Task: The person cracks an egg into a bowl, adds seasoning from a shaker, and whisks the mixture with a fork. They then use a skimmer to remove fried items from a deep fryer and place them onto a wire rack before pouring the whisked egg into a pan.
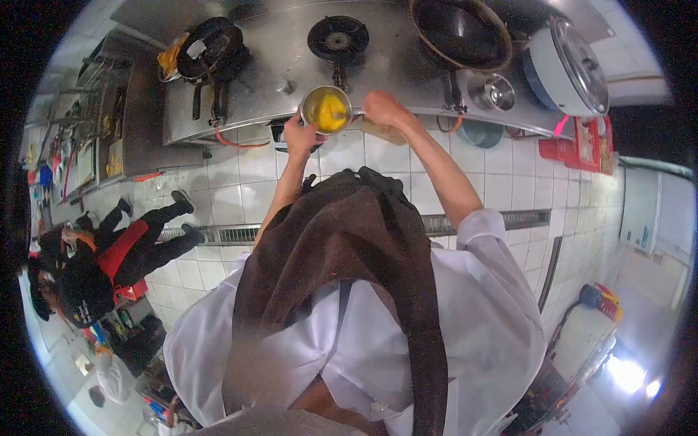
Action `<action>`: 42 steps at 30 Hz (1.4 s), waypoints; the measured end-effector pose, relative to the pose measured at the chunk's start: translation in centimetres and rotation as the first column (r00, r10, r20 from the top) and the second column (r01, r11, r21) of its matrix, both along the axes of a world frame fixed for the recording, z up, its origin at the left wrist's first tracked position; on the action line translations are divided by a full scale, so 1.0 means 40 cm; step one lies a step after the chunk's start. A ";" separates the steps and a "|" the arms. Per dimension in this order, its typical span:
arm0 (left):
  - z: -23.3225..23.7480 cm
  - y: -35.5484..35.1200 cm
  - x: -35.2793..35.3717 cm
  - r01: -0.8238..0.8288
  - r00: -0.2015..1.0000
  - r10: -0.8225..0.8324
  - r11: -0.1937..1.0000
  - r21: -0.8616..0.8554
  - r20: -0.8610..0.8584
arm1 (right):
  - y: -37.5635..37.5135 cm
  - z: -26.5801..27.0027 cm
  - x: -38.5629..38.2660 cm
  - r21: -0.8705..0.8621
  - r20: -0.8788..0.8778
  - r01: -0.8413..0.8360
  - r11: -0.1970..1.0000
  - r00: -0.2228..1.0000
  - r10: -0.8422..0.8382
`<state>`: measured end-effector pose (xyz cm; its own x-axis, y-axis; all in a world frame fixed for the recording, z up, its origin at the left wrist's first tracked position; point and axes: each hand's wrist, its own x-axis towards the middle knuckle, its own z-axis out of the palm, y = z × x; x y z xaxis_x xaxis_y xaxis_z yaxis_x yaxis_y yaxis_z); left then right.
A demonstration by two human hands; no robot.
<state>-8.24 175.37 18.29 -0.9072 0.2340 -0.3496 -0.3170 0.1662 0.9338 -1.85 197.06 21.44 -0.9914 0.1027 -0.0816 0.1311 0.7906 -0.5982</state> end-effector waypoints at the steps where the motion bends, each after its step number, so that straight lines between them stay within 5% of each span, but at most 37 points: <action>1: -0.012 0.000 0.005 0.027 1.000 -0.027 1.000 -0.001 0.002 | -0.008 0.020 0.005 -0.049 0.034 -0.031 0.998 0.999 0.033; 3: -0.018 0.017 0.008 0.076 0.995 -0.068 0.992 0.102 -0.078 | 0.004 0.015 0.027 -0.078 0.057 -0.014 0.997 0.998 0.018; 5: 0.035 0.028 0.012 0.099 0.995 -0.099 0.994 0.046 -0.003 | 0.039 -0.049 0.030 0.161 0.046 -0.003 0.987 0.999 -0.005; 8: 0.030 0.045 0.005 0.162 0.987 -0.162 0.987 0.011 0.003 | 0.028 -0.005 0.055 0.014 0.125 -0.030 0.999 0.992 0.028; 12: 0.016 0.062 0.017 0.151 0.986 -0.153 0.988 0.044 0.059 | 0.040 -0.021 0.083 0.162 0.069 0.052 0.985 0.996 -0.064; 14: 0.020 0.062 0.013 0.172 0.984 -0.172 0.985 0.008 0.056 | 0.028 0.044 0.094 -0.075 0.050 0.045 0.996 0.998 -0.041; 17: 0.017 0.074 0.015 0.200 0.978 -0.202 0.979 0.038 0.057 | 0.052 0.010 0.096 0.162 0.119 0.086 0.983 0.987 -0.106; 20: 0.034 0.082 0.015 0.222 0.972 -0.221 0.975 -0.002 0.082 | 0.040 -0.019 0.101 0.039 0.052 0.098 0.994 0.994 -0.100; 23: 0.005 0.079 0.012 0.211 0.974 -0.216 0.975 0.071 0.073 | 0.035 -0.015 0.112 0.214 0.092 0.099 0.972 0.988 -0.121; 26: -0.012 0.077 0.004 0.204 0.975 -0.210 0.975 0.091 0.068 | 0.032 -0.002 0.118 0.061 0.008 0.118 0.991 0.993 -0.119; 29: -0.005 0.070 0.013 0.211 0.970 -0.218 0.975 0.070 0.112 | 0.041 -0.034 0.112 0.127 0.166 0.138 0.982 0.973 -0.158; 32: -0.016 0.077 0.009 0.180 0.979 -0.188 0.979 0.097 0.075 | 0.040 -0.014 0.108 0.054 0.009 0.126 0.991 0.992 -0.126; 34: -0.015 0.076 0.010 0.216 0.975 -0.221 0.969 0.123 0.031 | 0.057 -0.044 0.102 0.115 0.088 0.098 0.988 0.990 -0.109; 35: -0.024 0.076 0.015 0.238 0.971 -0.239 0.970 0.054 0.025 | 0.059 -0.068 0.096 0.171 0.163 0.060 0.983 0.983 -0.088; 37: -0.141 0.062 -0.021 0.300 0.948 -0.315 0.932 -0.203 -0.045 | 0.048 -0.015 0.106 0.154 0.042 -0.019 0.988 0.999 0.013; 38: -0.065 0.066 -0.012 0.273 0.961 -0.276 0.926 -0.263 0.026 | 0.053 -0.034 0.100 0.213 0.041 0.063 0.975 0.996 -0.073; 39: -0.329 0.055 -0.051 0.241 0.837 -0.372 0.909 -0.340 -0.401 | 0.051 -0.018 0.088 0.260 0.029 0.082 0.962 0.995 -0.092; 40: -0.220 0.071 -0.027 0.092 0.884 -0.325 0.825 -0.558 -0.335 | 0.072 -0.094 0.099 0.340 -0.164 0.025 0.940 0.986 0.033; 41: -0.201 0.077 -0.023 0.042 0.874 -0.237 0.906 -0.420 -0.424 | 0.022 0.029 0.076 0.104 0.160 0.103 0.989 0.980 -0.119; 42: -0.048 0.066 -0.005 0.198 0.938 -0.287 0.902 -0.383 -0.192 | 0.036 0.002 0.072 0.079 0.071 0.036 0.996 0.997 -0.041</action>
<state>-8.43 178.01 16.36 -0.9041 0.3595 -0.2309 0.0004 0.5411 0.8410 1.01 198.51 21.53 -0.9784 0.1492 -0.1431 0.2028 0.8276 -0.5234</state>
